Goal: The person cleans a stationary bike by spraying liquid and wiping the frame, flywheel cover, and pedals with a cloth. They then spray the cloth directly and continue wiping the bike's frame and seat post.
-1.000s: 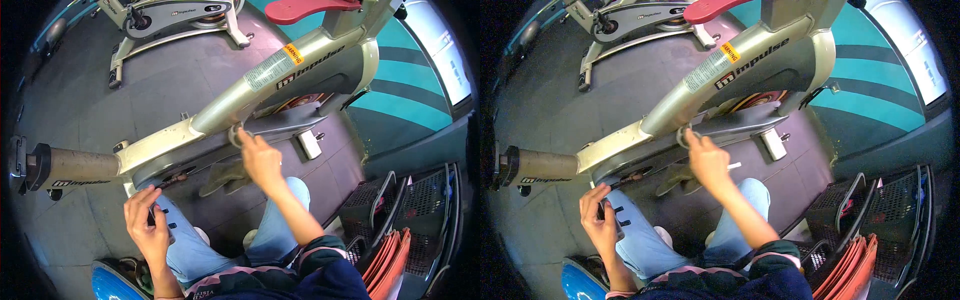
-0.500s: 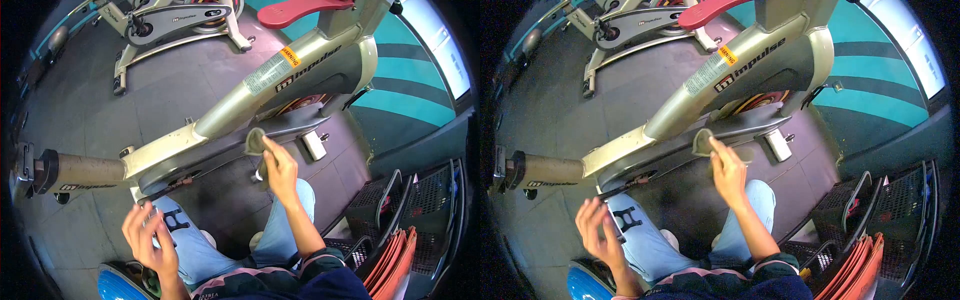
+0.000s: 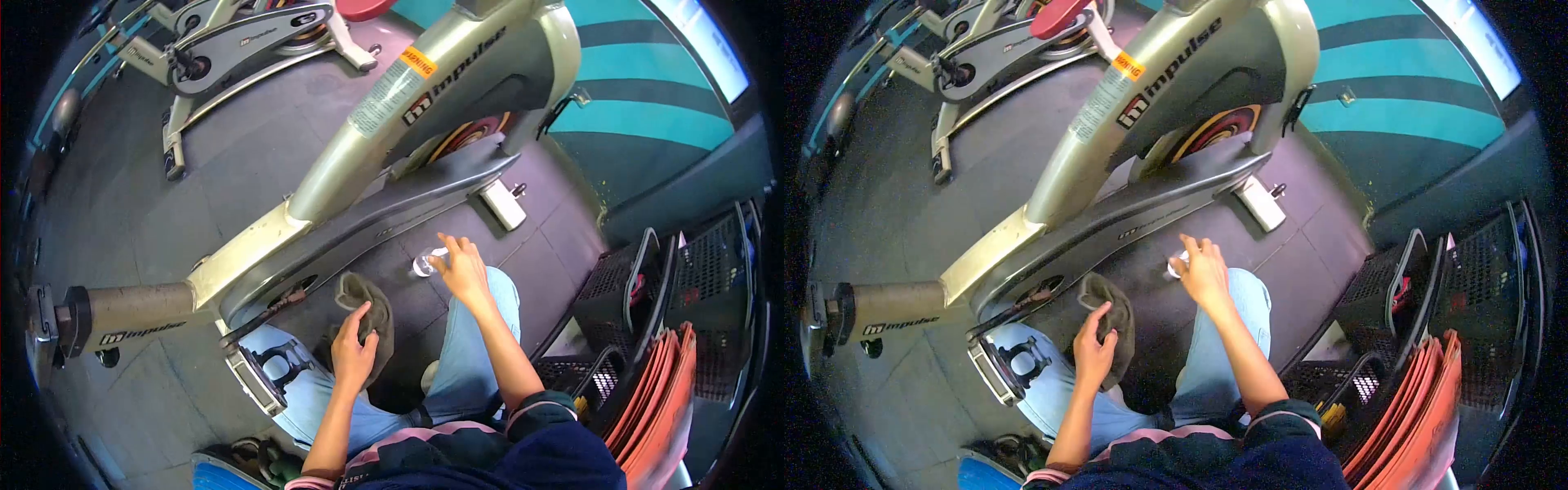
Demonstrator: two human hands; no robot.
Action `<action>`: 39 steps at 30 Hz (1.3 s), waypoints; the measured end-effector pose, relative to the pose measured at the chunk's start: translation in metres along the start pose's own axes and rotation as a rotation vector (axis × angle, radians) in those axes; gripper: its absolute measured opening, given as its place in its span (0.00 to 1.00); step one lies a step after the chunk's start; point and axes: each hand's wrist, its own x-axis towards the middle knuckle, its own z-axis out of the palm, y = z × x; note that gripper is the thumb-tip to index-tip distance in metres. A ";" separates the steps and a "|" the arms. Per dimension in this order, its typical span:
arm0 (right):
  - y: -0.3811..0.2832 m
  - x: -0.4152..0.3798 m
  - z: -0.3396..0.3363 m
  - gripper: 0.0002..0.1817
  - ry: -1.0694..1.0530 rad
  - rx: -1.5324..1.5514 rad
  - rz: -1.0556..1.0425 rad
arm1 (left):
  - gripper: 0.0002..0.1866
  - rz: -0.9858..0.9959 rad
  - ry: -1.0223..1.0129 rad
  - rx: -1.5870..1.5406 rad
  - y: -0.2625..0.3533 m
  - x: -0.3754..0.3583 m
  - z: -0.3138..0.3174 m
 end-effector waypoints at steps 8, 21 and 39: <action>0.036 0.011 0.092 0.31 -0.167 0.093 0.446 | 0.19 -0.233 -0.406 0.413 -0.070 -0.023 0.043; -0.001 -0.022 0.067 0.32 -0.157 0.168 -0.015 | 0.39 -0.393 -0.351 0.417 -0.067 -0.011 0.049; -0.056 -0.044 0.053 0.39 -0.239 1.273 -0.227 | 0.34 -0.240 -0.209 0.017 -0.078 -0.014 0.061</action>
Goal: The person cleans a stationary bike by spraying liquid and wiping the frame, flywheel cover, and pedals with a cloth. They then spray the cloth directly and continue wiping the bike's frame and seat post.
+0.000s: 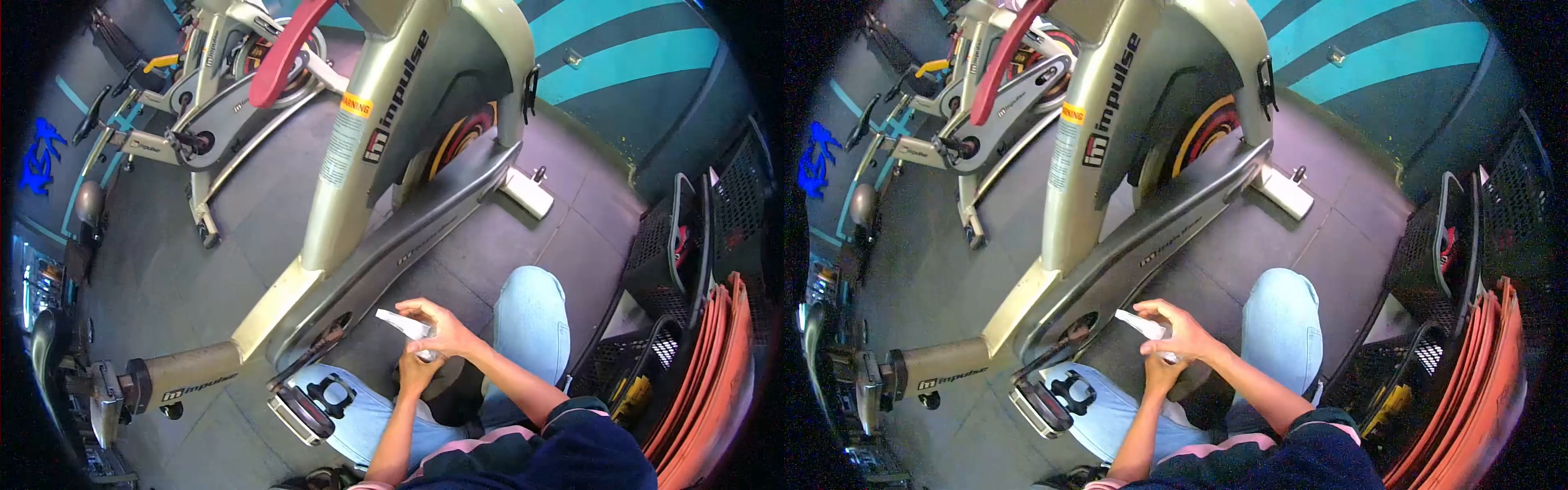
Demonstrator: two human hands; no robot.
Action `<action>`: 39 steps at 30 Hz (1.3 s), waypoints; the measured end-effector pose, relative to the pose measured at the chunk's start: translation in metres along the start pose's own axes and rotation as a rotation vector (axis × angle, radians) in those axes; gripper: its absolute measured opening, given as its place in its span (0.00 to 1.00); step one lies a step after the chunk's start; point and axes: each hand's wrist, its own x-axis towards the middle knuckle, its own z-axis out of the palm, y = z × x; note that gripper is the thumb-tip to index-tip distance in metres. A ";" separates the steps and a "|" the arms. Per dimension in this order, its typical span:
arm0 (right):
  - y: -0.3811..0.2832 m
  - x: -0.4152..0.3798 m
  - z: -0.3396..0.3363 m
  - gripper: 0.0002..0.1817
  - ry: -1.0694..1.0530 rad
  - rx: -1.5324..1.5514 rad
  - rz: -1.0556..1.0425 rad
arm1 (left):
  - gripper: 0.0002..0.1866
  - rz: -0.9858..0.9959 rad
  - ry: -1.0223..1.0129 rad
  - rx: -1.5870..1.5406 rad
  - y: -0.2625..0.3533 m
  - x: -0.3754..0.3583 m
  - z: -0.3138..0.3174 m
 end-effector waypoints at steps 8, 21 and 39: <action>0.002 0.011 -0.008 0.22 -0.112 -0.327 0.011 | 0.52 -0.060 -0.187 0.015 0.019 -0.001 -0.004; -0.022 0.014 0.010 0.15 0.249 -0.427 -0.278 | 0.41 0.015 -0.198 0.264 -0.041 -0.002 0.012; 0.056 0.008 -0.056 0.31 0.885 -0.792 0.393 | 0.50 -0.181 -0.236 0.384 -0.027 -0.001 0.005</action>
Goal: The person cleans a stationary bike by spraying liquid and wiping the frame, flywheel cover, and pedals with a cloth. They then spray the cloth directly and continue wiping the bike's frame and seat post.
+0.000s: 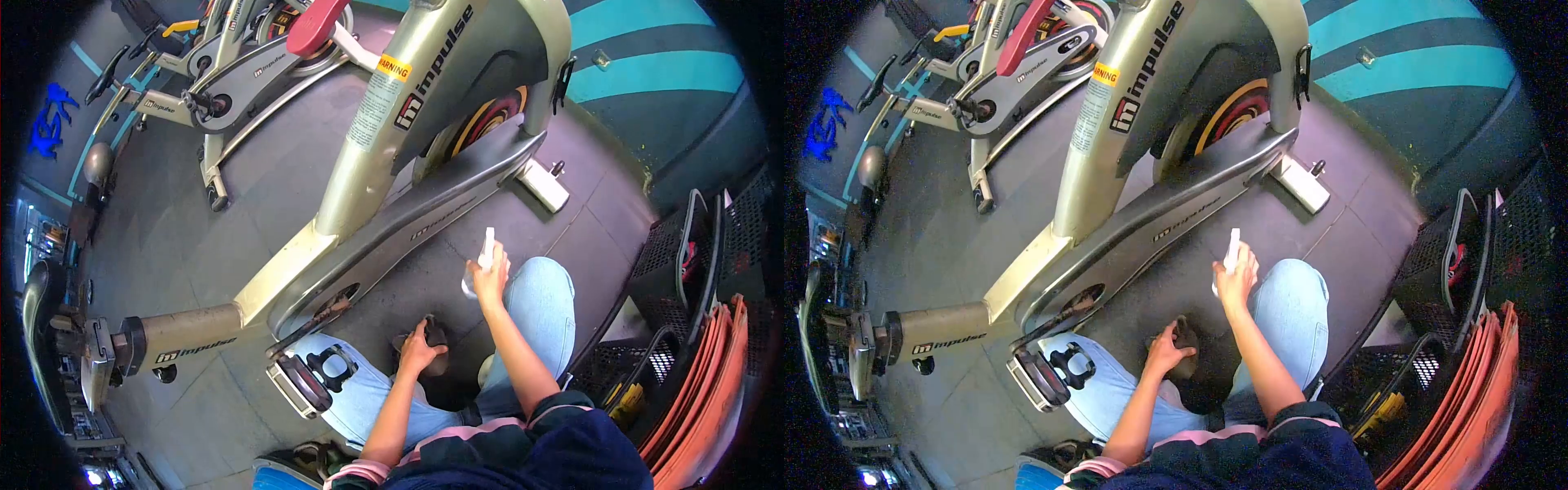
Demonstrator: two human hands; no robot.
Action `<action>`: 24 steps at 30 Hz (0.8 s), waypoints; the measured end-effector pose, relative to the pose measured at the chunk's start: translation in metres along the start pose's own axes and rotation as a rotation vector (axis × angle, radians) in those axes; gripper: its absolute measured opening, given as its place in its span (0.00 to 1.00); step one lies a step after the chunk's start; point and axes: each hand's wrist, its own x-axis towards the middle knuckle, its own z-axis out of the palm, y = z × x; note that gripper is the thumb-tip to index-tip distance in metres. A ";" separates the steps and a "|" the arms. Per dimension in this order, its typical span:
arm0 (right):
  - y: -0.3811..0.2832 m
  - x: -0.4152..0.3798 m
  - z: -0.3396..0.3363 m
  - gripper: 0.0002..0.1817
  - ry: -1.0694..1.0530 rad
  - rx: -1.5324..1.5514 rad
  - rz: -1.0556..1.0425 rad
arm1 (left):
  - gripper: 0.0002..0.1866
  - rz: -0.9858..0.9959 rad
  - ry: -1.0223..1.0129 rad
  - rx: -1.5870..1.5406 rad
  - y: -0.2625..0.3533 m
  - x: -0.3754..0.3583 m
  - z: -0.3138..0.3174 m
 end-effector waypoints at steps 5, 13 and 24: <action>0.071 0.015 0.063 0.39 0.157 0.128 0.057 | 0.29 -0.028 0.077 -0.030 -0.006 0.002 0.001; 0.110 -0.018 0.099 0.40 0.148 0.144 0.361 | 0.12 -0.041 0.468 -0.490 0.001 0.005 -0.019; 0.010 -0.098 0.062 0.25 -0.752 0.602 -0.093 | 0.09 0.138 0.444 -0.850 0.007 0.006 -0.020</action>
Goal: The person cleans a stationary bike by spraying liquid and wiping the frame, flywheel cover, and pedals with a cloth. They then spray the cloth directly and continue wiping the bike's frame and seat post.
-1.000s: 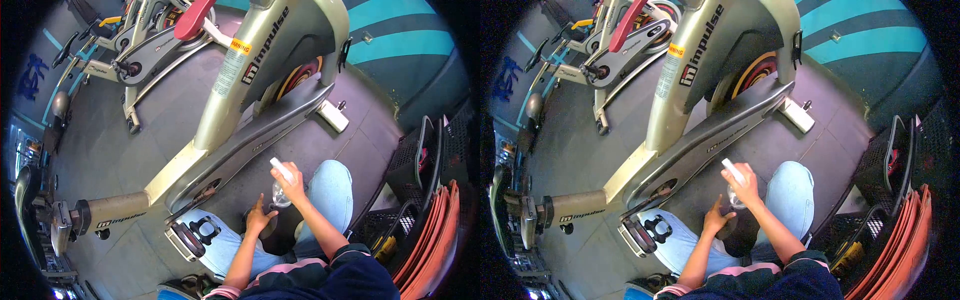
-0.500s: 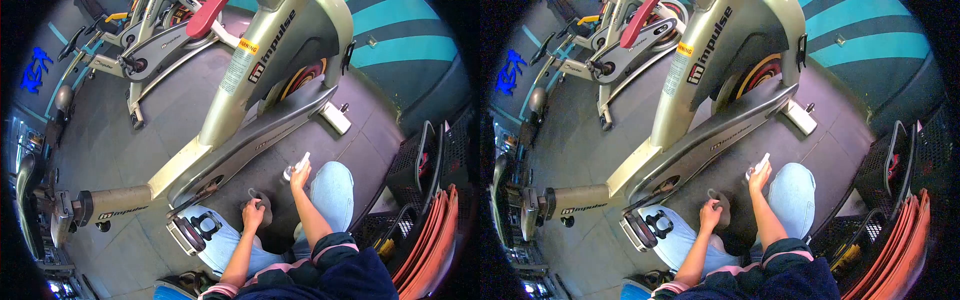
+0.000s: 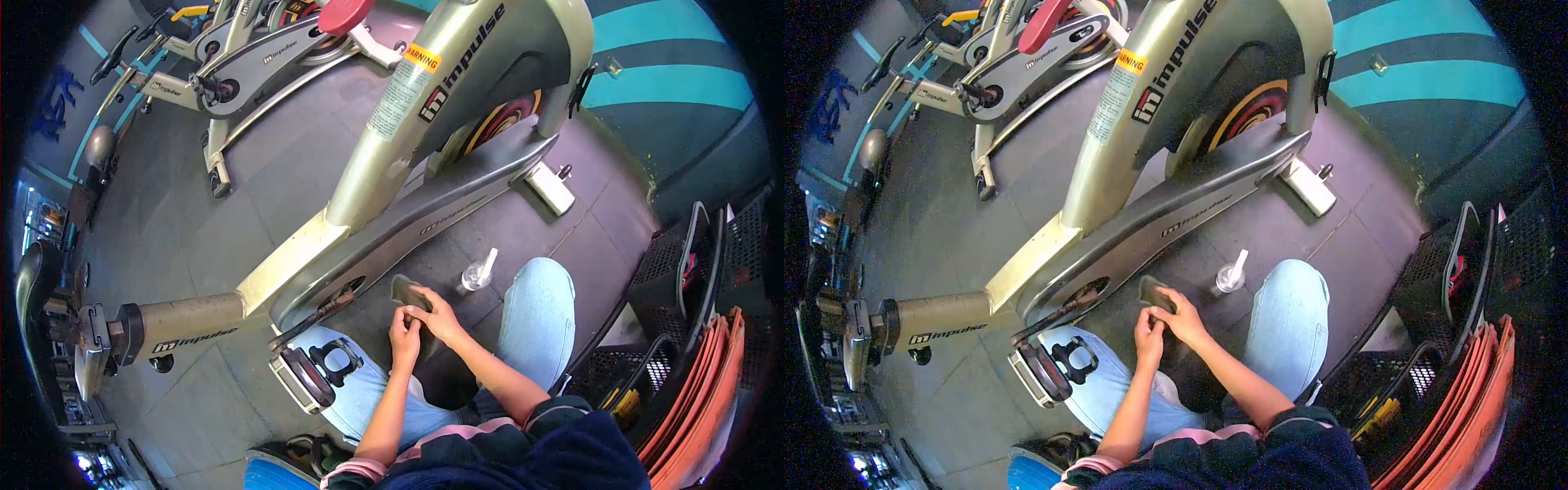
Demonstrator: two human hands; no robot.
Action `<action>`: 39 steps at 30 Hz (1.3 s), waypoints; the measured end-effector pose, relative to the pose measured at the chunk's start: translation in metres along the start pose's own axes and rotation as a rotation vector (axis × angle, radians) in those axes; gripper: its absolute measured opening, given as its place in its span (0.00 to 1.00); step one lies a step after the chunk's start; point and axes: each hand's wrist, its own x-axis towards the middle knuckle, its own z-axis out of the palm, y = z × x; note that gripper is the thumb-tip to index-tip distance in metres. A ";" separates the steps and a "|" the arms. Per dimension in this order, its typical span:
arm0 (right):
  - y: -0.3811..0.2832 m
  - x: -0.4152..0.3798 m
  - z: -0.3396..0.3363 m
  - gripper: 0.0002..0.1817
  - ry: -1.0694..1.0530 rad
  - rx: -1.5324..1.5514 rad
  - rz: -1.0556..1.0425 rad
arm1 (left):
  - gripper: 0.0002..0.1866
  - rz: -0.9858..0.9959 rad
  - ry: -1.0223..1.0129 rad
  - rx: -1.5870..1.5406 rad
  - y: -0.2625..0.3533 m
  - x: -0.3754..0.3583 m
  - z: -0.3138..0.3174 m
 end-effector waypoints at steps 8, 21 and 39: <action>-0.084 0.021 0.005 0.16 0.640 0.017 -0.170 | 0.15 0.103 0.207 0.106 0.013 0.000 -0.020; -0.118 0.048 0.057 0.11 0.188 -0.379 -0.951 | 0.15 -0.252 0.184 -0.270 -0.005 -0.002 -0.006; -0.021 0.064 0.022 0.19 0.168 -0.583 -0.640 | 0.12 -0.370 0.166 -0.247 -0.018 0.002 -0.011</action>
